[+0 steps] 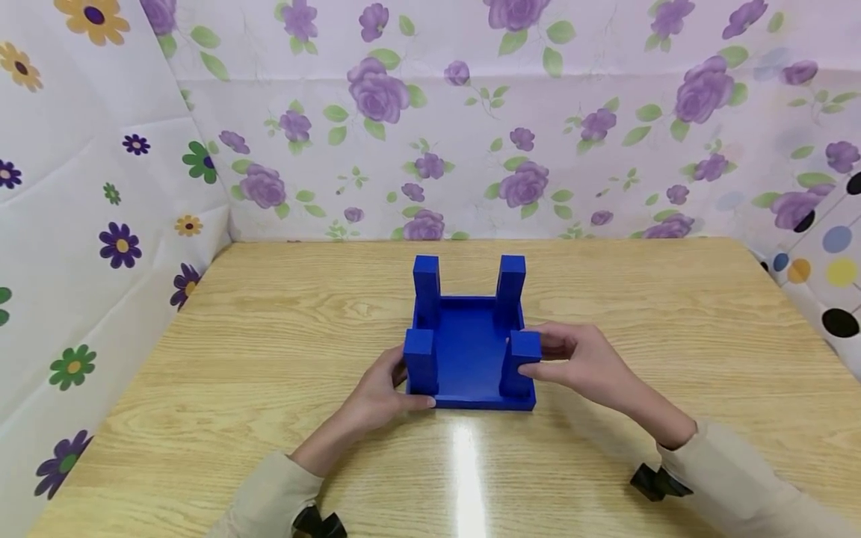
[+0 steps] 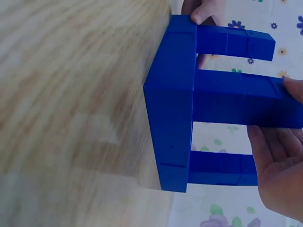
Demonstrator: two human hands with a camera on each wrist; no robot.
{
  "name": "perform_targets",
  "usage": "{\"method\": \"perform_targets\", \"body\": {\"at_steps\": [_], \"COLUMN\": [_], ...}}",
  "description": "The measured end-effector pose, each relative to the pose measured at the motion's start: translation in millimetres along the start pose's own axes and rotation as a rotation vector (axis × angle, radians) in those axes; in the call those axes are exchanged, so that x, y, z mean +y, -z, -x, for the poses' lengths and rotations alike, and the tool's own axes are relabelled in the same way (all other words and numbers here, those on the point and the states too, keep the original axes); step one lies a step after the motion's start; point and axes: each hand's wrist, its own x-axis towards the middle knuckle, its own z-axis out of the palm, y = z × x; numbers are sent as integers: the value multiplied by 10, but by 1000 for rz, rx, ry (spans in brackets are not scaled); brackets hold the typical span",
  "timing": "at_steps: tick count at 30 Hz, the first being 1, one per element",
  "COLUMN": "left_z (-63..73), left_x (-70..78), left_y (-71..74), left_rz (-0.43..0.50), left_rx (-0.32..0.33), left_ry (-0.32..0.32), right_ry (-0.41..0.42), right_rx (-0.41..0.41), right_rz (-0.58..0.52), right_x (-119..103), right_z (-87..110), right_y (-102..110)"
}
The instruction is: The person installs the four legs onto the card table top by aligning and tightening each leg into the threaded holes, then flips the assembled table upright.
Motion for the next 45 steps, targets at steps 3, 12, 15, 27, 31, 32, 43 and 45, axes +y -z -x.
{"method": "perform_targets", "body": {"at_steps": [3,12,15,27,31,32,43,45], "left_z": [12,31,8,-5,-6,-7,-1,3], "left_x": [16,15,5,17,26,26,29,33], "left_y": [-13,-63,-74,-45,-34,-32,-60,-81], "left_rz": [-17,-13,2,37,23,21,-10,-27], "left_rx": [38,88,68,13,24,20,31,57], "left_ry": [28,63,55,66,94,95,59,73], "right_ry": [-21,-43,-41,-27,-100,-104,-83,-81], "right_rx": [-3,-38,-47,-87,-102,-113,-97,-64], "right_rz": [-14,-21,-14,35,-32,-58,-54,-25], "right_x": [-2,12,11,254,381,411,524,518], "right_z": [-3,-21,-6,80,81,74,73,83], "right_y": [2,33,60,31,-10,-23,-250,-283]}}
